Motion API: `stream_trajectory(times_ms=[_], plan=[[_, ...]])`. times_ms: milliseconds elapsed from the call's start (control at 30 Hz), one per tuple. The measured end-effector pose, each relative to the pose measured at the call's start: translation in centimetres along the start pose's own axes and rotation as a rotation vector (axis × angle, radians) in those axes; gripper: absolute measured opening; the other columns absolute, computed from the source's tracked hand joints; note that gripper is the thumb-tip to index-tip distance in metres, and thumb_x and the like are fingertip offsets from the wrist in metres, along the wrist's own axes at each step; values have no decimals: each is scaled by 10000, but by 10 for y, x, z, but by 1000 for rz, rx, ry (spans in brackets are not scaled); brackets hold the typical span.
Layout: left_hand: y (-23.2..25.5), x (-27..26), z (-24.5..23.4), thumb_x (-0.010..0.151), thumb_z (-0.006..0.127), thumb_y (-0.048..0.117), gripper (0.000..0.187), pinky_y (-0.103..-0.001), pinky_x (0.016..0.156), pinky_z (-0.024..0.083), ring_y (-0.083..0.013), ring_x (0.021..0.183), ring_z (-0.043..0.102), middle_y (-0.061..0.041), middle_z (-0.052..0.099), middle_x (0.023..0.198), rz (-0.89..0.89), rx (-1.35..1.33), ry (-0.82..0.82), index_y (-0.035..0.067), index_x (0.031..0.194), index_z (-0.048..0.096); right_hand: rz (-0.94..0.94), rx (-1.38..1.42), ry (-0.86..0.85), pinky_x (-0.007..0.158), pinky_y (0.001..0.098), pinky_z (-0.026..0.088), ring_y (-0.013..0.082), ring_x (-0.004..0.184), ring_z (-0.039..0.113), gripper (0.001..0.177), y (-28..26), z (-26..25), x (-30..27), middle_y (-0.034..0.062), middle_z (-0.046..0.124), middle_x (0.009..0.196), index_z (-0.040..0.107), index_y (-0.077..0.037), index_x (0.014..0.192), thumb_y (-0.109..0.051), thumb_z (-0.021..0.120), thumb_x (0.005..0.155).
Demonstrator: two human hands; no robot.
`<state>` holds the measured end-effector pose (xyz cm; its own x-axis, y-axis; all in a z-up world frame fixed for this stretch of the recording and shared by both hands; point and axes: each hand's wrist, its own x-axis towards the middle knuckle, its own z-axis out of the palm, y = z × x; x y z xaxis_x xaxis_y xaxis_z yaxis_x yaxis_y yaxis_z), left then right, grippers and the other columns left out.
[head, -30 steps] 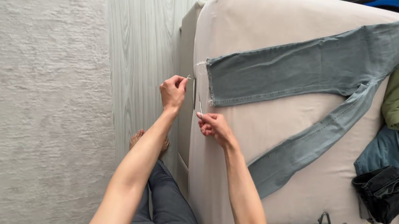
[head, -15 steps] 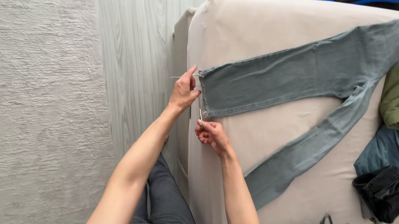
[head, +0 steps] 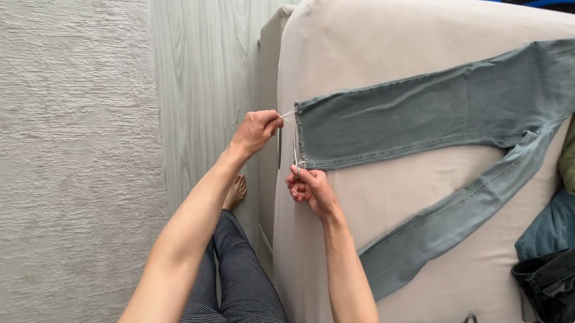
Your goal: Trimming loose threads from the bottom hem of a pair of jeans using scissors.
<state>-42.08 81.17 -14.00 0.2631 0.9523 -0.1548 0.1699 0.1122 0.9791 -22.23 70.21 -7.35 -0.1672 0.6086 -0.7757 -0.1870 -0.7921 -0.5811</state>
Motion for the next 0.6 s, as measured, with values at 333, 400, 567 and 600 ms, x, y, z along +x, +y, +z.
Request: stream_trajectory(times_ms=[333, 400, 567, 600], plan=[[10, -6, -5, 950, 619, 114, 148, -399, 668, 533, -304, 718, 696, -158, 718, 819, 54, 44, 62, 0, 917, 708, 29, -135, -9, 495, 208, 453, 75, 551, 592, 364, -45, 21, 20, 30, 638, 732, 669, -48, 825, -388, 723, 941], [10, -8, -5, 946, 622, 113, 147, -406, 683, 536, -316, 748, 702, -162, 724, 839, 72, 56, 60, -1, 911, 707, 22, -127, -21, 487, 212, 451, 73, 537, 586, 358, -55, 26, 24, 23, 633, 716, 667, -51, 813, -381, 718, 942], [12, -8, -4, 943, 607, 103, 146, -401, 697, 545, -312, 760, 710, -155, 729, 844, 68, 48, 70, 4, 906, 707, 6, -146, 30, 476, 185, 402, 42, 517, 529, 313, -59, 28, 33, -7, 621, 686, 674, -54, 816, -329, 747, 945], [13, -8, -4, 942, 604, 101, 146, -399, 697, 547, -309, 759, 712, -153, 729, 841, 63, 40, 73, 3, 905, 707, 3, -148, 37, 484, 171, 394, 21, 520, 506, 289, -59, 27, 33, -22, 634, 696, 683, -51, 825, -307, 758, 939]])
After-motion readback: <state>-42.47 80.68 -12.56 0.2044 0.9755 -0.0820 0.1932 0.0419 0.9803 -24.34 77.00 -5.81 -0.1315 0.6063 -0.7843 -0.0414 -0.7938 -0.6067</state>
